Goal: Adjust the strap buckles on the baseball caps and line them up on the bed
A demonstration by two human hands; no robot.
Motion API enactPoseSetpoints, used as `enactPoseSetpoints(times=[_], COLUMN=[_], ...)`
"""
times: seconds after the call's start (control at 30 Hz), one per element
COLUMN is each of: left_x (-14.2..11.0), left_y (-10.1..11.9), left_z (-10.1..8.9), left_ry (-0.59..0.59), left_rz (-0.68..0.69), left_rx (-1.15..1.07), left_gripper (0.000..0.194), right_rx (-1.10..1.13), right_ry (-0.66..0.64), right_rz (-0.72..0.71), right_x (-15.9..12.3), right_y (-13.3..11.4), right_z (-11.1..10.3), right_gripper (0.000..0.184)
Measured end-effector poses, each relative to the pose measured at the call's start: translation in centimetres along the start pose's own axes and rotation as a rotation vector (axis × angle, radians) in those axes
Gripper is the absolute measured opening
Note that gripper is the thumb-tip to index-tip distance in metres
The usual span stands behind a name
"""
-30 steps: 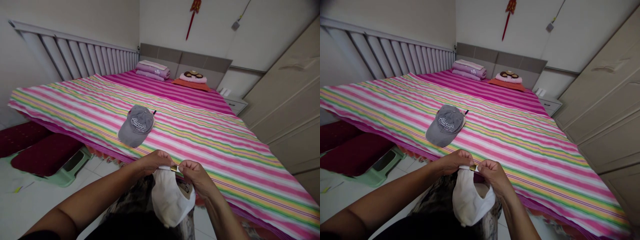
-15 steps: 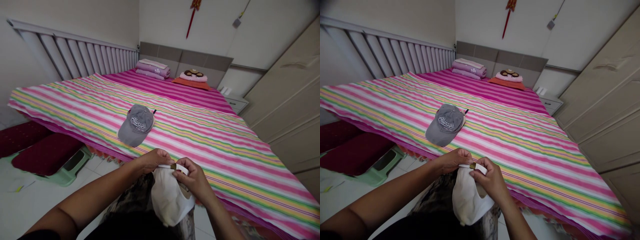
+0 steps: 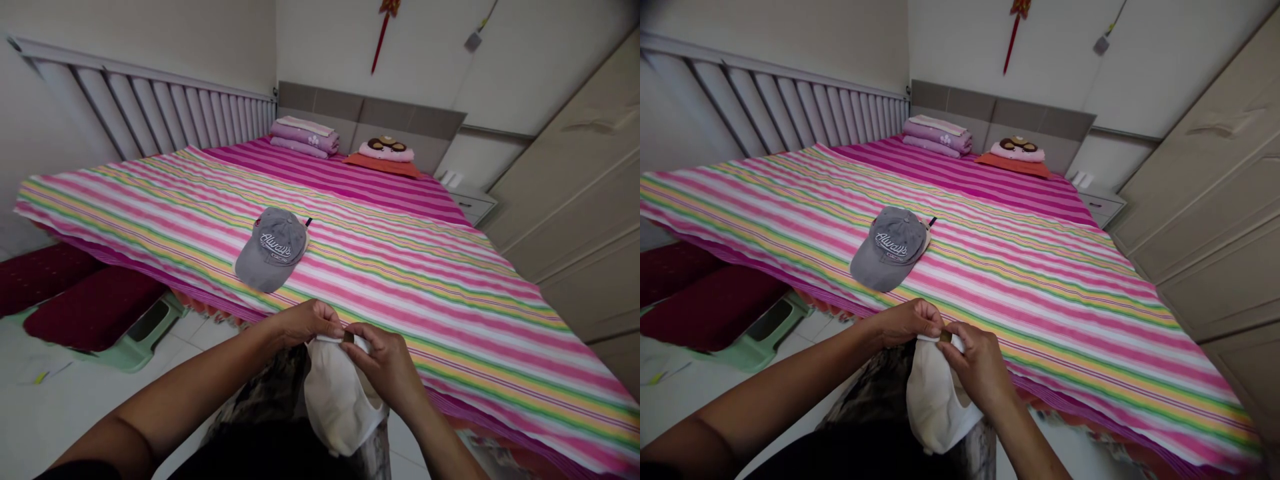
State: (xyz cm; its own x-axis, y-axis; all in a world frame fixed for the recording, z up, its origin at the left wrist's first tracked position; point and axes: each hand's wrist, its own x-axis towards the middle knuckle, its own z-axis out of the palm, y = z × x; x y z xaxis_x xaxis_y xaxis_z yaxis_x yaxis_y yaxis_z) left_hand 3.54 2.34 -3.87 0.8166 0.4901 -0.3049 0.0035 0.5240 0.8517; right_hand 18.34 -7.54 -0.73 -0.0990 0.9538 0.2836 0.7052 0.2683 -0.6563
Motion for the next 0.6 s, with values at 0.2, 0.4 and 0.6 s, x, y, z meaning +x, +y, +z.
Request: enactPoseSetpoints(times=[0.2,0.4,0.6], left_x=[0.1,0.1,0.0], left_y=[0.0,0.1,-0.1], left_z=[0.0,0.1,-0.1], left_ry=[-0.027,-0.055,-0.099], left_rz=[0.016,0.023,0.041], left_rx=[-0.021,-0.029,0.003], left_gripper=[0.027,0.026,0.028], right_rx=[0.044,0.092,0.072], right_ry=[-0.028,-0.061,-0.116], right_rz=[0.031,0.033,-0.033], right_x=[0.1,0.1,0.2], right_y=[-0.1,0.1,0.2], right_z=[-0.4,-0.6,-1.2], right_gripper=[0.008,0.01,0.017])
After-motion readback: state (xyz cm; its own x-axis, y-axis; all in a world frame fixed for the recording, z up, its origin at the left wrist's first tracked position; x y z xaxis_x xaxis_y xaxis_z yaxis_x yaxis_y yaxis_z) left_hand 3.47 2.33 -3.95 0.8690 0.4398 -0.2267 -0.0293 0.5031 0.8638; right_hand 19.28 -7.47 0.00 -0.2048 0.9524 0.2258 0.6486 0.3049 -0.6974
